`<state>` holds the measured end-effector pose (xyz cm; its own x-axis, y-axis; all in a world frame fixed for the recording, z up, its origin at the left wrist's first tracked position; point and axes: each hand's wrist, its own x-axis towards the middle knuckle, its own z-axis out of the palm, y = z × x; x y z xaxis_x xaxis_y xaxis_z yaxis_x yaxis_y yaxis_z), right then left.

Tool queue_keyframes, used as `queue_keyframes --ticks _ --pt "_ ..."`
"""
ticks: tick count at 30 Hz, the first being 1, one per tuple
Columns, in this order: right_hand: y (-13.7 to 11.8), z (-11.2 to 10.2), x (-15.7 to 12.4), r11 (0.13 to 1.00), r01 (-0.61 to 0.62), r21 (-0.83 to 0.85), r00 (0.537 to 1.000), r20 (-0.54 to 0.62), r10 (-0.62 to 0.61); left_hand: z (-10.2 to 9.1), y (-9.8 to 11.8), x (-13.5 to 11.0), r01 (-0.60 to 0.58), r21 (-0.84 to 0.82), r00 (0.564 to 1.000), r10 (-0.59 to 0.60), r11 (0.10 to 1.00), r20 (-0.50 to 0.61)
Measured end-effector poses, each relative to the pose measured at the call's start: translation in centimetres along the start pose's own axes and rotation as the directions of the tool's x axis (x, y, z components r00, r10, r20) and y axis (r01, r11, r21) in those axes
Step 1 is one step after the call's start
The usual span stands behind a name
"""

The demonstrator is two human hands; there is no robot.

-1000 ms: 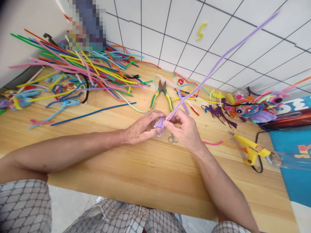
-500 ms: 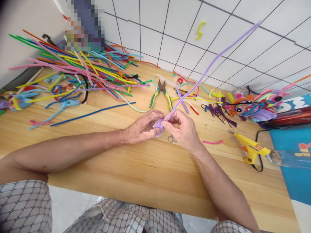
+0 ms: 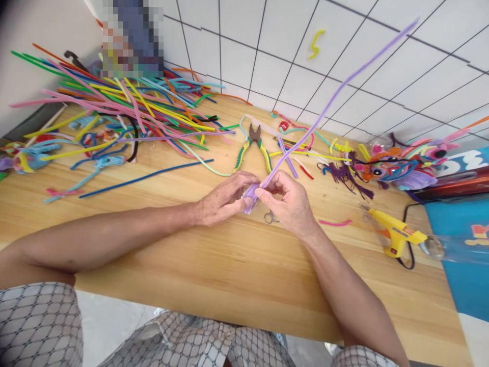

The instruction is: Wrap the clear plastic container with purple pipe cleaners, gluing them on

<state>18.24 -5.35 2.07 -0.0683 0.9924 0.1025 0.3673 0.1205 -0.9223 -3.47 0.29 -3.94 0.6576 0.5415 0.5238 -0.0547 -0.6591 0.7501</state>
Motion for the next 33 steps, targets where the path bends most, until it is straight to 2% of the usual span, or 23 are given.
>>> queue_keyframes --ticks 14,33 --pt "0.28 0.13 0.00 1.000 0.023 0.009 1.000 -0.007 -0.022 0.28 -0.22 0.05 -0.027 0.019 0.999 0.027 0.999 -0.025" --pt "0.05 0.50 0.58 0.987 -0.085 0.138 0.996 -0.009 0.087 -0.01 0.27 -0.02 -0.052 0.011 0.999 0.051 0.999 0.013"
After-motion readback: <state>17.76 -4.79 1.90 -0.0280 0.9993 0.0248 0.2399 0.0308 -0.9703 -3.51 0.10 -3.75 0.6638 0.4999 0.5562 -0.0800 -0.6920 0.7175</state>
